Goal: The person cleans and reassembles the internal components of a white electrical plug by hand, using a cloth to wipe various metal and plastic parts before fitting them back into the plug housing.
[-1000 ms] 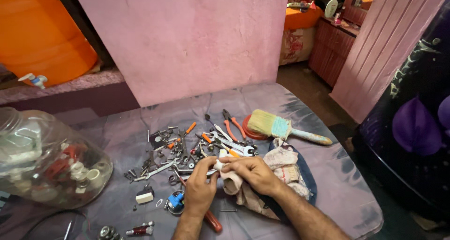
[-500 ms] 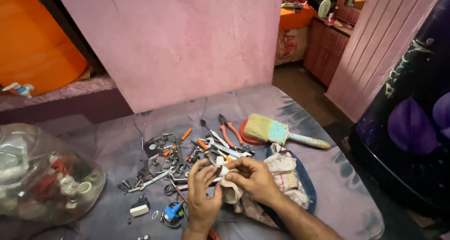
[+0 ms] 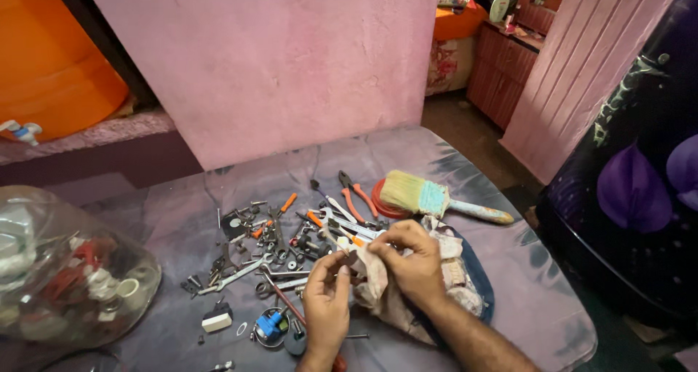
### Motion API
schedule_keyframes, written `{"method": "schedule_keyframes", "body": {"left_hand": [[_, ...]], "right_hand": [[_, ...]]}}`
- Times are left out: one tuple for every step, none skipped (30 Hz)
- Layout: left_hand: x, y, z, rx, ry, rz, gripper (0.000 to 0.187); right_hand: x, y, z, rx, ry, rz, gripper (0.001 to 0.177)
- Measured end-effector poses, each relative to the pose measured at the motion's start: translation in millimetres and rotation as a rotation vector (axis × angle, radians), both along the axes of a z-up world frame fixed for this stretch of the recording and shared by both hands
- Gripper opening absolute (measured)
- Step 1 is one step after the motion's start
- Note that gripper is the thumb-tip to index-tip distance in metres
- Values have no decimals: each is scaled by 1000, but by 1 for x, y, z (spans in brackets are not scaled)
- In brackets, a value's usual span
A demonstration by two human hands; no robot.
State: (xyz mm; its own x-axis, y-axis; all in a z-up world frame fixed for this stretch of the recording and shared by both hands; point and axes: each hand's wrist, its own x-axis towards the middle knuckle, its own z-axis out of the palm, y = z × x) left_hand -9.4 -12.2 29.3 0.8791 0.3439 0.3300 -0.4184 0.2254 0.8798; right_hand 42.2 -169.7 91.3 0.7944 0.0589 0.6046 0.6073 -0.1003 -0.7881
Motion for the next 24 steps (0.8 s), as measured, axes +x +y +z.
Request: {"method": "schedule_keyframes", "body": {"left_hand": [[1,-2,-6,1,0,1,28],[3,-5,-11,0,32,-27,29],[4,-8,-15,0,64,-55,29],[4,-9,-18,2,68,-56,29],[3,-10,-19,-16,125,-23,30],[4,-12,-16,-34,178,7,32],[1,-12,-12,-31,177,3,32],[-4,-11,-7,70,116,5,32],[-7,-10,-2,172,54,8,33],[-10,-11,1,169,56,7,33],[-10,-12,2,137,52,-35,33],[-9,-12,1,104,46,-74,33],[-6,-12,-2,99,44,-71,33],[-3,-10,-7,-32,27,-53,31],[0,-9,-12,-164,9,-34,30],[2,-6,-17,-160,10,-34,30],[3,-2,-19,-121,27,21,27],[1,0,-19,-82,48,79,24],[-1,2,-16,-78,52,82,24],[-4,2,-11,18,35,115,22],[-7,1,-4,115,18,147,21],[-10,-2,4,112,23,156,21],[-12,-5,12,186,28,158,21],[-15,-9,19,262,32,154,22]], "right_hand": [[-2,2,0,1,0,1,9],[-4,6,0,80,149,91,9],[-6,10,-1,158,299,182,11],[-10,15,-4,162,302,181,11],[-16,21,-7,152,294,128,11],[-18,23,-7,141,282,73,11],[-18,22,-7,144,281,69,11],[-16,22,-6,139,277,11,15],[-13,22,-5,134,273,-46,19],[-13,18,-6,131,275,-47,19],[-12,14,-6,58,237,10,17],[-10,11,-5,-18,196,70,22],[-10,10,-3,-22,195,73,22],[-13,11,-3,-41,207,160,23],[-15,12,-2,-59,219,247,27],[-18,13,0,-56,219,247,27],[-20,15,1,-75,202,282,29],[-23,17,1,-94,188,320,31],[-23,17,2,-89,192,323,31],[-22,15,2,-43,267,375,31],[-22,14,1,4,343,426,30],[-21,14,-2,1,349,435,30],[-19,16,-5,94,413,453,29],[-18,16,-8,189,476,466,28]]}}
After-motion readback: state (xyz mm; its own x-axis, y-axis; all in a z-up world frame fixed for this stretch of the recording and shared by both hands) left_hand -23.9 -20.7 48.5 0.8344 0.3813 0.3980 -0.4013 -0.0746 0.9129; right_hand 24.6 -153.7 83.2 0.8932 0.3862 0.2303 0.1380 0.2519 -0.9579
